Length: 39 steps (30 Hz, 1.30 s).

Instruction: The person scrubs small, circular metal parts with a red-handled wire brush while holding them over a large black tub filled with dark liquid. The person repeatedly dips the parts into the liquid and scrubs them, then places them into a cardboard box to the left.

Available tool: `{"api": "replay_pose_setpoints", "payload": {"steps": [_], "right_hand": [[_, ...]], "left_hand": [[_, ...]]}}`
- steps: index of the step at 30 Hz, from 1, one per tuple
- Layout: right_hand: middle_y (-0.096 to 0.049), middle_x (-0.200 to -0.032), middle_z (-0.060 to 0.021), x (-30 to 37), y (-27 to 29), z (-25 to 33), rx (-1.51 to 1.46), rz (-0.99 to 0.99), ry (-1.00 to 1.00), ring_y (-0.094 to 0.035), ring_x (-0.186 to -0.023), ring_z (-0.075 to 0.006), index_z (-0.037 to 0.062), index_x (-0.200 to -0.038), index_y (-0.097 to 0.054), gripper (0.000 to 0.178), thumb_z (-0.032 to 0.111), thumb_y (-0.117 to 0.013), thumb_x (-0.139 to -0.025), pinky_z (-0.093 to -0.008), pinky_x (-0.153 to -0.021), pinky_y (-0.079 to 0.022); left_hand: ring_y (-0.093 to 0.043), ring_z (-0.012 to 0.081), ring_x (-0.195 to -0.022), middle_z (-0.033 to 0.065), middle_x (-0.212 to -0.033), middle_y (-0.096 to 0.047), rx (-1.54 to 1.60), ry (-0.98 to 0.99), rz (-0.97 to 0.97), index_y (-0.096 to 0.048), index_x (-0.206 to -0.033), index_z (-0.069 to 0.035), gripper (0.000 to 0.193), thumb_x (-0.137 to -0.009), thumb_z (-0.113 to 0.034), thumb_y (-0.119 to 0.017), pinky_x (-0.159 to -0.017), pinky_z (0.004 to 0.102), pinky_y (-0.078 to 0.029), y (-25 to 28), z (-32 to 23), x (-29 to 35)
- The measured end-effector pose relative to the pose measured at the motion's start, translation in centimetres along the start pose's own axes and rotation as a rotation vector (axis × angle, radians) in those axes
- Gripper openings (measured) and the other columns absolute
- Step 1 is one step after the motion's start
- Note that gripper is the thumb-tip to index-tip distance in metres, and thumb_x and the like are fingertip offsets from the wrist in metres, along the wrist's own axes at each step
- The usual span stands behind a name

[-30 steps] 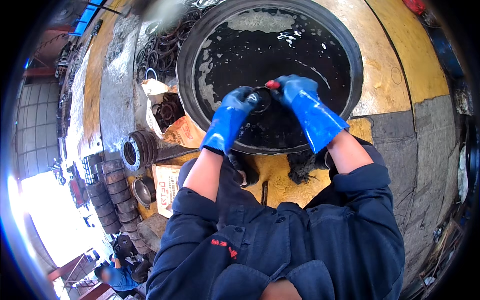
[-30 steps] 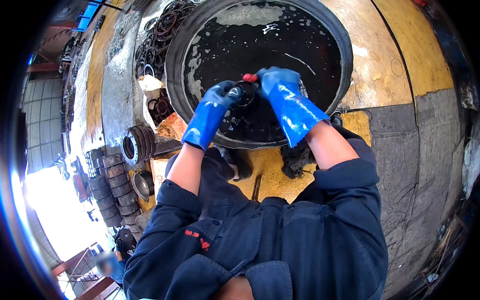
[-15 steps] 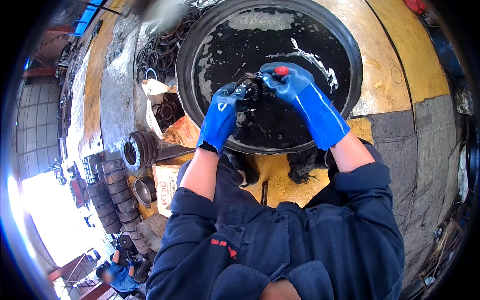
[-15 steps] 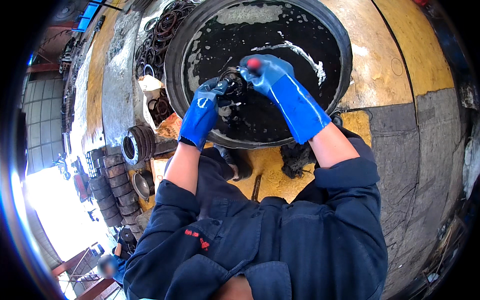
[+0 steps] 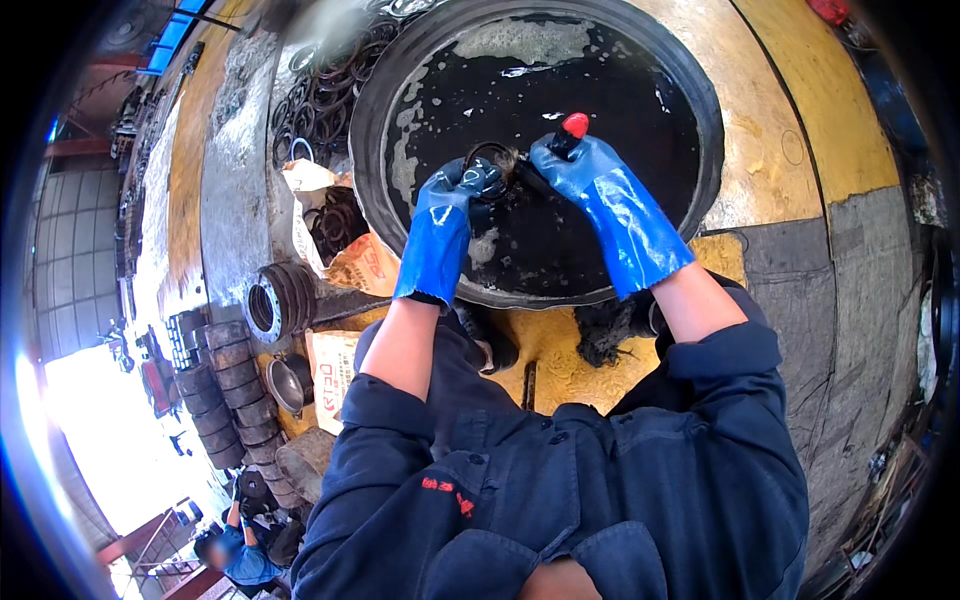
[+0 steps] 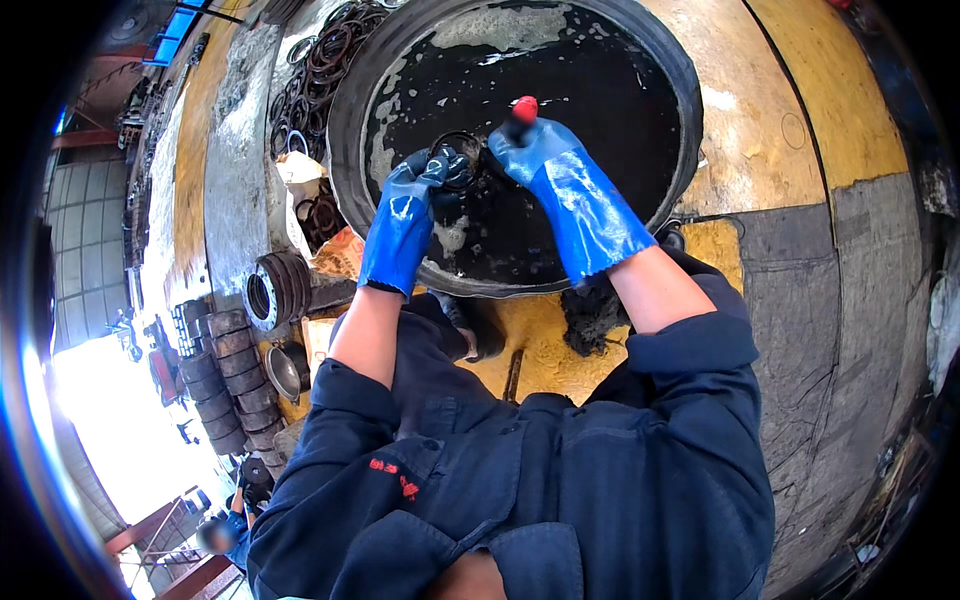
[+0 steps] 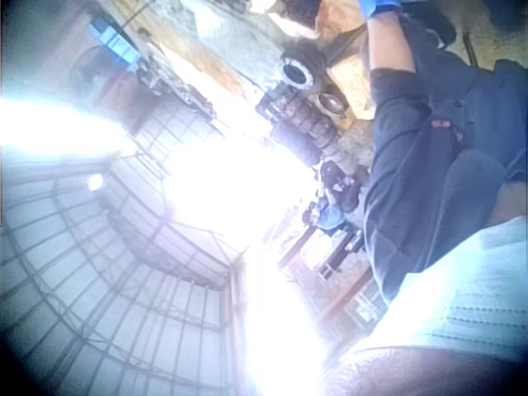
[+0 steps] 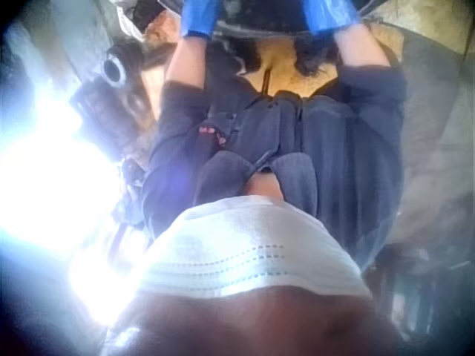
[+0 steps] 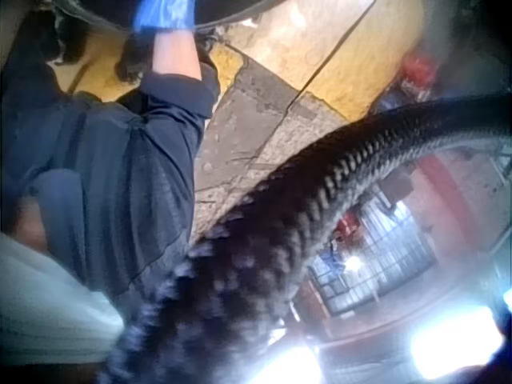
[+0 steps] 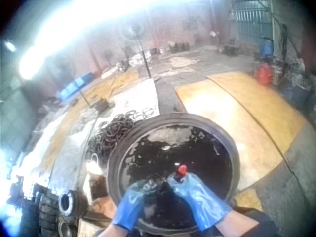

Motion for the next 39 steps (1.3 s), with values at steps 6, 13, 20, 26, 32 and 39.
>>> {"api": "replay_pose_setpoints", "payload": {"steps": [6, 13, 20, 26, 32, 39], "right_hand": [[-0.077, -0.094, -0.0102, -2.2, -0.4, -6.5, -0.134, -0.051, -0.368, -0.074, -0.092, -0.0199, 0.0057, -0.109, -0.075, 0.047, 0.048, -0.076, -0.089, -0.0354, -0.084, -0.057], [-0.077, -0.092, -0.0113, 2.8, 0.5, 2.9, 0.242, 0.01, 0.009, -0.074, -0.085, -0.0191, 0.0084, -0.106, -0.078, 0.035, 0.041, -0.071, -0.094, -0.0355, -0.08, -0.056], [-0.077, -0.101, -0.0115, 4.1, -1.5, 5.2, 0.568, -0.043, 0.117, -0.074, -0.096, -0.0316, 0.0133, -0.108, -0.076, 0.04, 0.049, -0.071, -0.092, -0.0406, -0.086, -0.059], [-0.075, -0.09, -0.0131, 4.0, -1.7, 3.7, 0.05, 0.002, 0.105, -0.074, -0.089, -0.0273, 0.0134, -0.108, -0.077, 0.032, 0.042, -0.072, -0.096, -0.0368, -0.081, -0.057], [-0.077, -0.093, -0.0105, 2.9, -0.8, 3.8, 0.315, -0.131, 0.123, -0.074, -0.089, -0.0327, 0.0176, -0.109, -0.075, 0.034, 0.047, -0.07, -0.093, -0.0428, -0.082, -0.058], [-0.078, -0.105, -0.0096, 4.1, -2.8, 4.0, 0.416, -0.18, 0.433, -0.074, -0.097, -0.0304, 0.0219, -0.117, -0.076, 0.028, 0.038, -0.074, -0.094, -0.0385, -0.085, -0.058]], "left_hand": [[-0.072, 0.0168, -0.104, 0.0091, -0.115, -0.076, -0.113, -0.148, -0.002, -0.068, -0.126, 0.001, 0.036, -0.105, -0.028, -0.066, -0.089, 0.0321, -0.058, 0.3, 1.1, -1.9], [-0.069, 0.0147, -0.099, 0.0067, -0.109, -0.076, -0.149, -0.073, -0.056, -0.071, -0.123, -0.002, 0.033, -0.105, -0.028, -0.065, -0.086, 0.03, -0.054, 1.4, 0.9, -0.9], [-0.064, 0.0129, -0.091, 0.0047, -0.099, -0.074, -0.103, -0.123, 0.003, -0.074, -0.114, -0.001, 0.032, -0.103, -0.029, -0.066, -0.086, 0.0284, -0.05, -0.3, 0.2, -0.5], [-0.063, 0.0138, -0.091, 0.0044, -0.097, -0.074, -0.196, -0.104, -0.048, -0.076, -0.113, -0.001, 0.031, -0.101, -0.029, -0.068, -0.086, 0.0284, -0.049, 0.4, 0.7, -0.7], [-0.062, 0.013, -0.089, 0.0045, -0.095, -0.073, -0.098, -0.095, 0.013, -0.076, -0.113, 0.0, 0.029, -0.1, -0.025, -0.067, -0.084, 0.0282, -0.049, 0.5, 1.9, -1.3], [-0.067, 0.0132, -0.09, 0.0043, -0.097, -0.074, 0.037, 0.017, 0.003, -0.073, -0.114, -0.001, 0.025, -0.101, -0.021, -0.065, -0.078, 0.0276, -0.053, 0.6, 1.9, -0.1]]}}
Point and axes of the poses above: each hand's wrist, its own x-axis away from the middle knuckle, its own y-axis out of the back of the hand, z = x × y, the point moved 7 cm from there along -x, towards the middle knuckle
